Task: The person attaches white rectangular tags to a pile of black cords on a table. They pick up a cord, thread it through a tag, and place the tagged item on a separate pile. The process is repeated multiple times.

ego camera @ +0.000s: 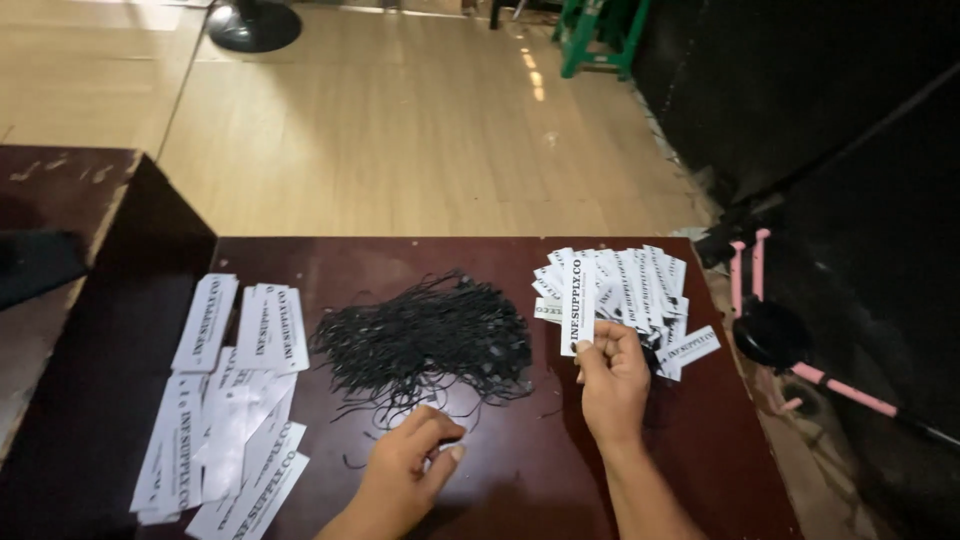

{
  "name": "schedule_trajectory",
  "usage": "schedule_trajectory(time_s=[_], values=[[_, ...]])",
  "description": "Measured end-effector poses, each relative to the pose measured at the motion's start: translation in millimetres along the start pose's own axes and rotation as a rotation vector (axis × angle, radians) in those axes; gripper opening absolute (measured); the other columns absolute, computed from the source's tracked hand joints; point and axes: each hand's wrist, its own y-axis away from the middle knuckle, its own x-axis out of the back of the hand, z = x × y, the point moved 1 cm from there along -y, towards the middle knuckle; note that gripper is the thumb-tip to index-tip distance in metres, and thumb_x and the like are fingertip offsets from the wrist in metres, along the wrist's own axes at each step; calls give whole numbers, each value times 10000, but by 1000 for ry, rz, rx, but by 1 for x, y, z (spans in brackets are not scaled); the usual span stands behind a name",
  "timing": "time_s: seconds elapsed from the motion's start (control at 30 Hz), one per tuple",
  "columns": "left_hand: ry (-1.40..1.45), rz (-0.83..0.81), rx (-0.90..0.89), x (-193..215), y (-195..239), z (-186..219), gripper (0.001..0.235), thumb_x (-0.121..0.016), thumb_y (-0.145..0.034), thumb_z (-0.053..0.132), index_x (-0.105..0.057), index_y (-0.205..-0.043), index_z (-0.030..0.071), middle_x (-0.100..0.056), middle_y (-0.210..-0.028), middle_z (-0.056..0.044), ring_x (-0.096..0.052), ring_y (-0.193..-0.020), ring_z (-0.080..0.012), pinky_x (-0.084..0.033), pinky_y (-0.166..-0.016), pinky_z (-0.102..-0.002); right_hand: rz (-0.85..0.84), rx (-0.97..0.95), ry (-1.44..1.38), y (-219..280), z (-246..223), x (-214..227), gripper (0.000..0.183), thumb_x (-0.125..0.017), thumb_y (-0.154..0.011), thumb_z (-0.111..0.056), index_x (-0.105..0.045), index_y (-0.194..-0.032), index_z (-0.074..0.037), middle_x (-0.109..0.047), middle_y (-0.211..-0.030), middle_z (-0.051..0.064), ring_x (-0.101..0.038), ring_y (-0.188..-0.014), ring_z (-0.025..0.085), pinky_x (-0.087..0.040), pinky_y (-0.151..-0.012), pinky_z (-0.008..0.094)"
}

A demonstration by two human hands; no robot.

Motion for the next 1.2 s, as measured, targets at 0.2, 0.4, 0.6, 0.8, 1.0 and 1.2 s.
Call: schedule_trajectory(time_s=[0.2,0.4,0.6,0.8,1.0,1.2], values=[[114,127,96,6,-5,1,175,-672,-900,221,-760,-998,106,-722,-962,-14,-684,-833,-137,-485,-676,-268,161,149,231,-24,7,28,324,-654,-886,-23,-632,-1205,-75,-597,-705,-4,-562,-644,149,-490,-667,324],[161,188,207,3,-7,-4,134,-699,-863,124,-794,-958,118,-736,-918,1,-612,-717,-105,-454,-644,-239,223,23,454,-47,-2,66,289,-550,-875,-113,-700,-1122,-123,-630,-720,27,-601,-762,275,-456,-790,433],[143,157,259,2,-8,-7,157,-694,-873,159,-809,-967,106,-737,-936,-5,-640,-744,-116,-462,-684,-254,57,-241,627,-53,-15,77,267,-564,-954,-299,-736,-1141,-218,-734,-772,52,-661,-836,294,-472,-822,449],[145,159,183,5,-10,0,133,-673,-919,156,-778,-947,80,-721,-919,-39,-634,-744,-135,-443,-661,-263,-7,-307,783,-51,-24,79,456,-481,-945,-480,-739,-1261,-278,-731,-1209,145,-623,-1143,423,-453,-979,491],[150,167,175,7,-12,4,130,-667,-912,149,-776,-961,98,-707,-906,-26,-637,-756,-126,-450,-679,-255,117,-43,683,-50,10,80,363,-586,-964,-405,-768,-1192,-190,-678,-783,81,-636,-834,348,-456,-807,493],[132,231,63,14,-14,7,123,-644,-922,113,-739,-1000,111,-684,-893,-14,-586,-712,-119,-462,-686,-252,-100,320,493,-23,11,40,155,-695,-945,-213,-785,-1045,-137,-744,-792,2,-626,-669,143,-480,-627,316]])
